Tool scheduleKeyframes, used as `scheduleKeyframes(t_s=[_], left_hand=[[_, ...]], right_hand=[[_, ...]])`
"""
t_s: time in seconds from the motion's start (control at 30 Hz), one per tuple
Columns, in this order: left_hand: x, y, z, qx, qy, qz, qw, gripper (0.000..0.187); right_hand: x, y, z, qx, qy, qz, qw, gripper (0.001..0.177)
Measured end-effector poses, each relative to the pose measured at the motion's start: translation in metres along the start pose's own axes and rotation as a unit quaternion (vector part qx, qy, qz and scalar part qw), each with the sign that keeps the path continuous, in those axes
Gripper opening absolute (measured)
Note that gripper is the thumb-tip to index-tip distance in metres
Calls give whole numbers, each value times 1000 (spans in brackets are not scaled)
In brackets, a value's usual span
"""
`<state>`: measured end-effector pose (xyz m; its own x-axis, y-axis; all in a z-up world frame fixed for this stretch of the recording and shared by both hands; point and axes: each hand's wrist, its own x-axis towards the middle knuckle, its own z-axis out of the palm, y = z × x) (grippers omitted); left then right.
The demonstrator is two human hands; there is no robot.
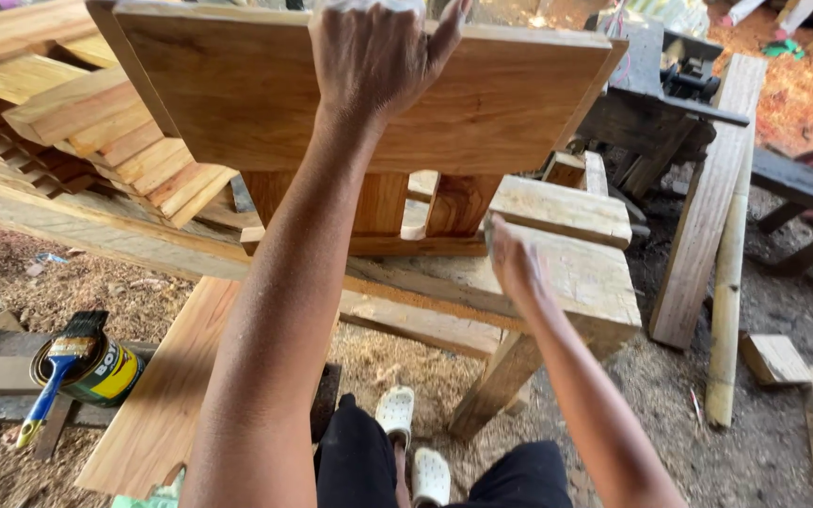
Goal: The person sands a wooden chair backrest using a sanding block. They hold the piece with one hand and rub the sanding block over the edges and surfaces, flipping the piece to work on different sides.
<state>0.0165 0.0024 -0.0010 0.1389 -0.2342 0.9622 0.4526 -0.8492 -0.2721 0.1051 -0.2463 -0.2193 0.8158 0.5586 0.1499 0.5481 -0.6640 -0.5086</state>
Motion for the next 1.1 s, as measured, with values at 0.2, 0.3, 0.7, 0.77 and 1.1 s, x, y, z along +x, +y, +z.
scheduleKeyframes(t_s=[0.2,0.3,0.7,0.77,1.1], left_hand=[[2,0,-4,15,28,-9,999,70],[0,-1,-3,-13,-8,-13,1000,71],[6,3,-22,-42,-23,-24,999,72],[9,4,-21,-44,-38,-29,998,72],[7,3,-23,-23,-8,-16,1000,72]], right_hand=[[47,22,22,-10,-24,29,999,38],[18,16,23,-11,8,-20,1000,36],[21,-1,13,92,-2,69,993,38],[13,7,13,114,-5,56,992,36],[36,7,14,83,-19,50,995,35]])
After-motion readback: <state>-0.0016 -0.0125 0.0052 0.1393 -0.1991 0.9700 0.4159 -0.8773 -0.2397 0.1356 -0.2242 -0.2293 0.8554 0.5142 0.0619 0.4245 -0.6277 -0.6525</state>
